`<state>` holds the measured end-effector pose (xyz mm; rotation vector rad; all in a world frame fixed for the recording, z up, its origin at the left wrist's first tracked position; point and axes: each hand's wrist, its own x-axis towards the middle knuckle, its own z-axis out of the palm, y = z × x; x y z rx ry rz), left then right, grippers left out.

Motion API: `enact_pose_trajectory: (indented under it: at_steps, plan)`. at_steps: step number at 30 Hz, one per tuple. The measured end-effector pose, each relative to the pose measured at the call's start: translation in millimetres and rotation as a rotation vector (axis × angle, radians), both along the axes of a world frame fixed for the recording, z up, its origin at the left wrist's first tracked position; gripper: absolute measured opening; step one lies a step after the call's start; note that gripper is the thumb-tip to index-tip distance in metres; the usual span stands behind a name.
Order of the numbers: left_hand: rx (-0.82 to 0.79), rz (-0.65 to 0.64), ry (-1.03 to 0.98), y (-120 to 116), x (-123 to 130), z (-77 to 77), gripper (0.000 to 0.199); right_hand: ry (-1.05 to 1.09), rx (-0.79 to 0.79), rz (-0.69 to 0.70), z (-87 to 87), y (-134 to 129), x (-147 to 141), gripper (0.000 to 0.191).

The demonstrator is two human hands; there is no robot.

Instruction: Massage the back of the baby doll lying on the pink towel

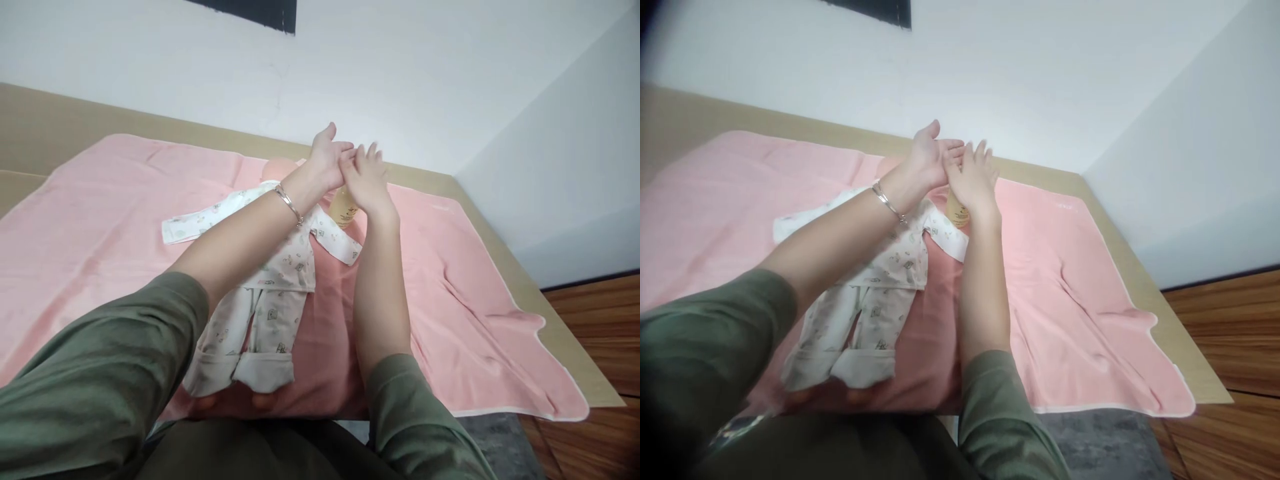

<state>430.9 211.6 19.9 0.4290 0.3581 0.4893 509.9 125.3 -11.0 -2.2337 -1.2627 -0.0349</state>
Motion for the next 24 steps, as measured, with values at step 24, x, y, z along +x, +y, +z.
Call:
enact_pose_trajectory:
  at_steps: [24]
  plan:
    - [0.654,0.378,0.301,25.3,-200.0,2.0,0.046,-0.020,0.097,-0.126,-20.5,15.5,-19.0,0.051]
